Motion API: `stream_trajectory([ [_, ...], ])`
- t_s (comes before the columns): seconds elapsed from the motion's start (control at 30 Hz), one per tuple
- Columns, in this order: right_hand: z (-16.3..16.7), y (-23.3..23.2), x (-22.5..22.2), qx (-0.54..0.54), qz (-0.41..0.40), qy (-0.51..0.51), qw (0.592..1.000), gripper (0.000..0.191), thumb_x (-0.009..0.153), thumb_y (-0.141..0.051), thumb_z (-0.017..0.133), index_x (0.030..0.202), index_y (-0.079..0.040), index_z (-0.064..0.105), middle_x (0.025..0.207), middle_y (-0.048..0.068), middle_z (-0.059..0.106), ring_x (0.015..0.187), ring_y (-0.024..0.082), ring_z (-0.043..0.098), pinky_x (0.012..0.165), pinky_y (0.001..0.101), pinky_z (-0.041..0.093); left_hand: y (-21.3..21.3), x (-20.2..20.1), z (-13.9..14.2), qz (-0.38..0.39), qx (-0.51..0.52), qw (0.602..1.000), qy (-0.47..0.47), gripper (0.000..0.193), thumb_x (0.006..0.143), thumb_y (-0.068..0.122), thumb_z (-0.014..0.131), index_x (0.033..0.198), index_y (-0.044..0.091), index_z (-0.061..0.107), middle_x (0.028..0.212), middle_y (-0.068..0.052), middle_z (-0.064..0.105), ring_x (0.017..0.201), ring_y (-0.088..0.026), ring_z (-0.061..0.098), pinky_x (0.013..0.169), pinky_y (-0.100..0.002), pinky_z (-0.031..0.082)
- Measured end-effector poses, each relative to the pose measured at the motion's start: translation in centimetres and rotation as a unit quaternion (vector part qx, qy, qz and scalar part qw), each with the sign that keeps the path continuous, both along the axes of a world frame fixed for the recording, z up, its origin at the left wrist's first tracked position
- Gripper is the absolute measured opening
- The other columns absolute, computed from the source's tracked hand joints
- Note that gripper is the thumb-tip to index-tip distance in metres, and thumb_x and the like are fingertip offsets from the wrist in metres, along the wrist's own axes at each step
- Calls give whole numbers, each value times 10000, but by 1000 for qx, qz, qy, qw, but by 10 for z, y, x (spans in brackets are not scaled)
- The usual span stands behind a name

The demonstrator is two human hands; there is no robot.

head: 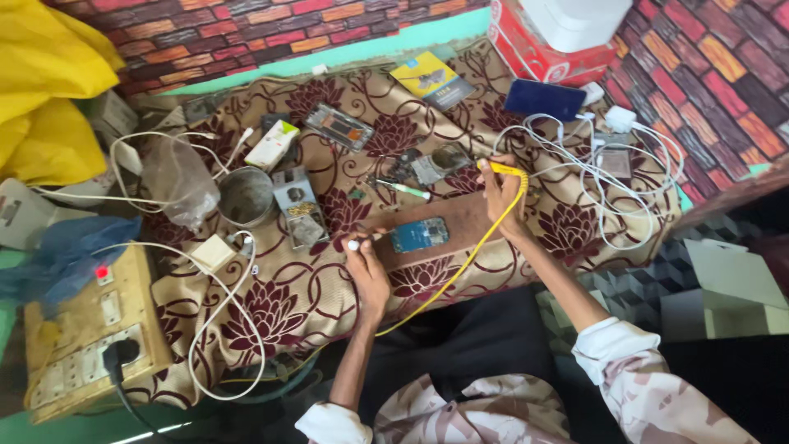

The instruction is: The person uses a soldering iron and solder wire to solder components on a blue circuit board. They repeatedly apply solder to different points on the board while holding it steady with the other hand.

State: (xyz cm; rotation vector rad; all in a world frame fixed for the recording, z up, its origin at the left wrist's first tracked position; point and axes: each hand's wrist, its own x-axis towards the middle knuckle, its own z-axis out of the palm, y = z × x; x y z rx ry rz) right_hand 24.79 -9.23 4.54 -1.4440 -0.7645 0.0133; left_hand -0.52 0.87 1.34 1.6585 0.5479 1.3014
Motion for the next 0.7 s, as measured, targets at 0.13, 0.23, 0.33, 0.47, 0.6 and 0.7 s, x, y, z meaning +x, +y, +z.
stream_trajectory([
  [0.13, 4, 11, -3, -47, -30, 16, 998, 211, 1083, -229, 609, 1039, -29, 557, 727, 28, 609, 549, 41, 492, 470, 206, 366, -1, 1, 0, 0, -45, 999, 15, 167, 1112, 156, 385, 1118, 13, 472, 1037, -129, 725, 815, -192, 553, 768, -335, 446],
  [0.23, 7, 17, -1, -21, -10, -17, 1000, 197, 1088, -224, 600, 1095, -31, 557, 782, 7, 628, 618, 21, 532, 512, 201, 411, 0, 2, -2, 1, -61, 998, 20, 159, 1114, 150, 387, 1127, 15, 469, 1038, -115, 737, 705, -162, 477, 680, -320, 413],
  [0.33, 9, 20, 3, -51, 8, -44, 998, 178, 1098, -213, 596, 1073, -38, 570, 762, 4, 637, 633, 22, 533, 549, 208, 387, -1, 2, -3, 0, -28, 1000, 10, 142, 1137, 140, 390, 1140, 17, 461, 1043, -110, 729, 718, -140, 480, 680, -309, 412],
  [0.47, 11, 20, 5, -80, -39, -81, 993, 193, 1093, -157, 623, 957, -35, 562, 728, 31, 577, 634, 83, 506, 570, 273, 372, 0, 1, -3, 7, -69, 997, 37, 148, 1098, 142, 391, 1128, 17, 464, 1029, -112, 745, 614, -154, 430, 594, -318, 383],
  [0.6, 14, 20, 8, -99, -110, -220, 964, 179, 1034, -109, 658, 907, -50, 547, 739, 53, 606, 647, 185, 568, 674, 378, 436, -1, 0, 0, -2, 13, 1000, -1, 142, 1156, 153, 391, 1168, 24, 449, 1072, -122, 727, 806, -186, 598, 732, -345, 462],
  [0.7, 14, 20, 11, -119, -167, -328, 922, 144, 1000, -107, 681, 933, -66, 561, 776, 87, 606, 689, 266, 582, 727, 437, 431, -2, 0, 2, -3, -23, 1000, 17, 151, 1124, 152, 391, 1146, 18, 459, 1049, -129, 737, 687, -182, 524, 648, -345, 425],
])
